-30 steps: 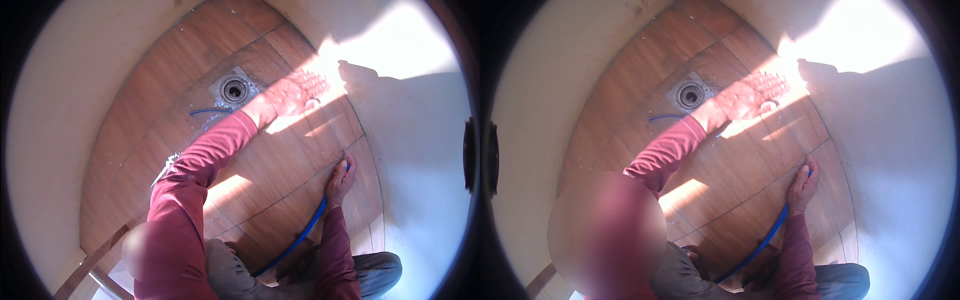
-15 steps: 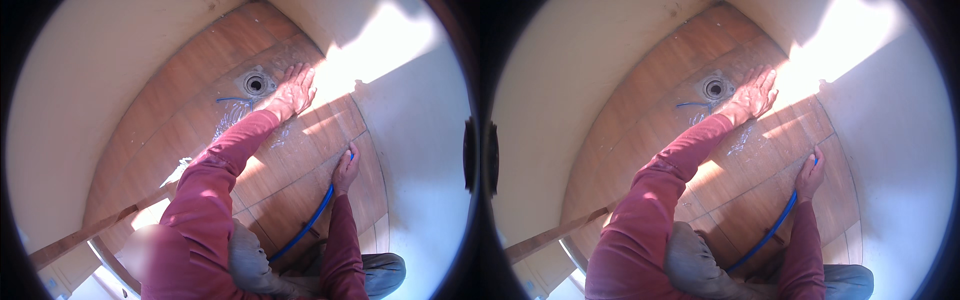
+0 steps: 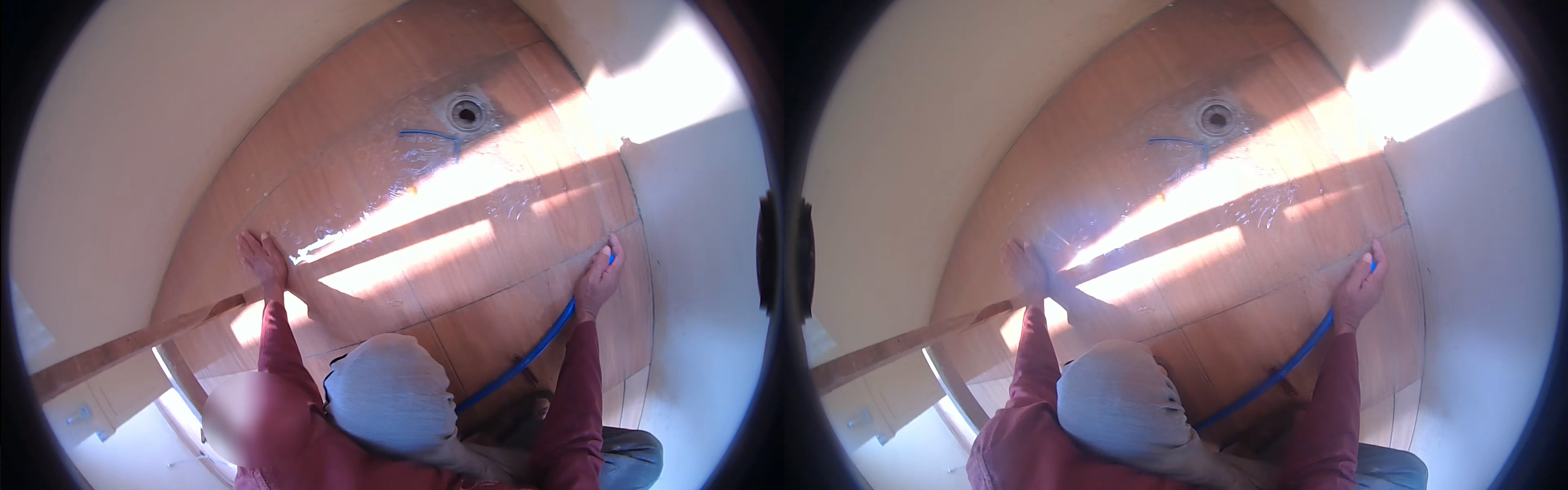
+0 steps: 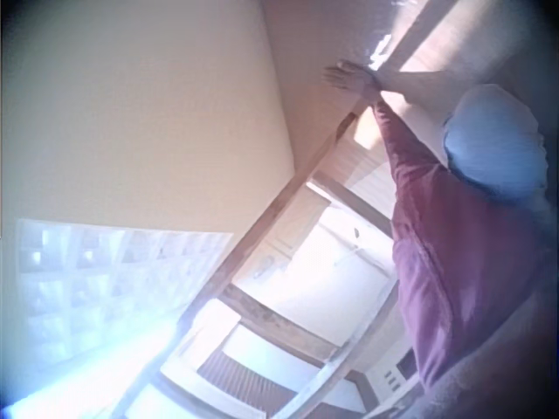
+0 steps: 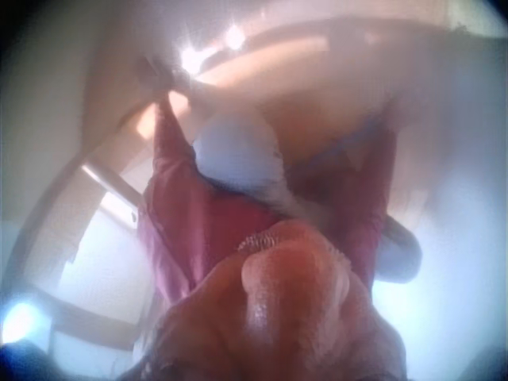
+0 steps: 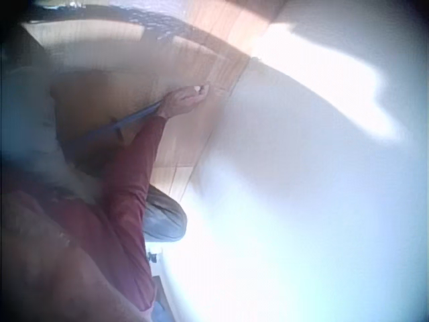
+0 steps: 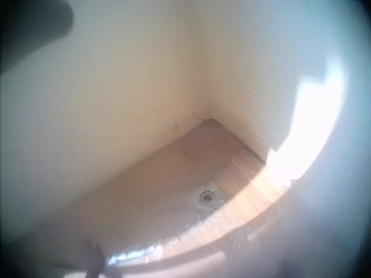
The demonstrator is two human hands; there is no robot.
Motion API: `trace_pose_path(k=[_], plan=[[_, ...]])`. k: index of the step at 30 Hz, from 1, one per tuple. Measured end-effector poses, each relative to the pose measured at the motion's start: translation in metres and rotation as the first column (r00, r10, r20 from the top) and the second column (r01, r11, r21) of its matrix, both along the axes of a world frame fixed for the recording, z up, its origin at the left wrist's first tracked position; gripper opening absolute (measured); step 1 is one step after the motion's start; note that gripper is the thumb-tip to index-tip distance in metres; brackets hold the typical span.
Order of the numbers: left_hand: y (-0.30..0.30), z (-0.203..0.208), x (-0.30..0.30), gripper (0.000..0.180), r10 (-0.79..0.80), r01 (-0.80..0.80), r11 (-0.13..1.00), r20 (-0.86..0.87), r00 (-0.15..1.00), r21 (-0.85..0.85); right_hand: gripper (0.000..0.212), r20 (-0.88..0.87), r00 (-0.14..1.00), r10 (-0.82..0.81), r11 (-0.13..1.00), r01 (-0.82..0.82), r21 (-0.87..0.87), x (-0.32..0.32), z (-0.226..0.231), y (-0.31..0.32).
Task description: The person sits on a tiled floor and uses a blue hose to spray water onto the surface. They then use a small tool to scrape and scrub the wet tiles, focusing on grout lines and a floor drain. The person repeatedly wets and scrubs the same area.
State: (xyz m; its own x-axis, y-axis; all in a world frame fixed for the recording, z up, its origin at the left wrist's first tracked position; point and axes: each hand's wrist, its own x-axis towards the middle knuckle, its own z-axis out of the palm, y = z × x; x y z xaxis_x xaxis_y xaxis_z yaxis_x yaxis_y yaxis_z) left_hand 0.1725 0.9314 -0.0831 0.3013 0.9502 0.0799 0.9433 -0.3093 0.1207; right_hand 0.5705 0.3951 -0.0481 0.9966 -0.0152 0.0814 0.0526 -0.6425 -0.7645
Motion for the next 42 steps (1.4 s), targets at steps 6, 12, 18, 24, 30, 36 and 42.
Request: trace_pose_path(k=[6,12,18,24,30,36,42], plan=[[0.122,-0.003,0.034,0.049,-0.112,0.145,0.908,-0.105,0.988,0.392,0.038,-0.068,0.996,0.060,0.990,-0.050,0.135,-0.007,-0.015,0.020],[-0.025,0.022,0.303,0.068,-0.541,0.558,0.830,0.220,0.812,-0.018,0.038,-0.033,0.999,0.032,0.999,-0.031,0.038,-0.001,0.006,0.000],[-0.104,0.061,0.265,0.059,-0.682,0.779,0.627,0.486,0.547,0.003,0.038,-0.077,0.997,-0.006,0.995,0.014,0.103,-0.001,-0.005,-0.004],[-0.064,0.032,-0.026,0.065,0.211,-0.212,0.964,0.021,0.977,0.158,0.038,-0.035,0.999,0.029,0.998,-0.027,0.055,0.003,-0.005,0.008],[-0.107,-0.009,0.009,0.075,0.167,-0.152,0.984,-0.177,0.970,0.093,0.036,0.039,0.999,0.009,1.000,-0.009,0.014,-0.003,0.001,0.004],[-0.110,0.023,0.218,0.078,-0.462,0.467,0.876,0.068,0.884,-0.122,0.038,-0.039,0.999,0.020,0.999,-0.019,0.027,-0.001,0.000,0.005],[-0.118,0.053,0.215,0.065,-0.119,0.802,0.496,0.889,0.442,-0.333,0.040,0.058,0.997,0.060,0.995,-0.055,-0.085,0.011,-0.019,-0.015]])
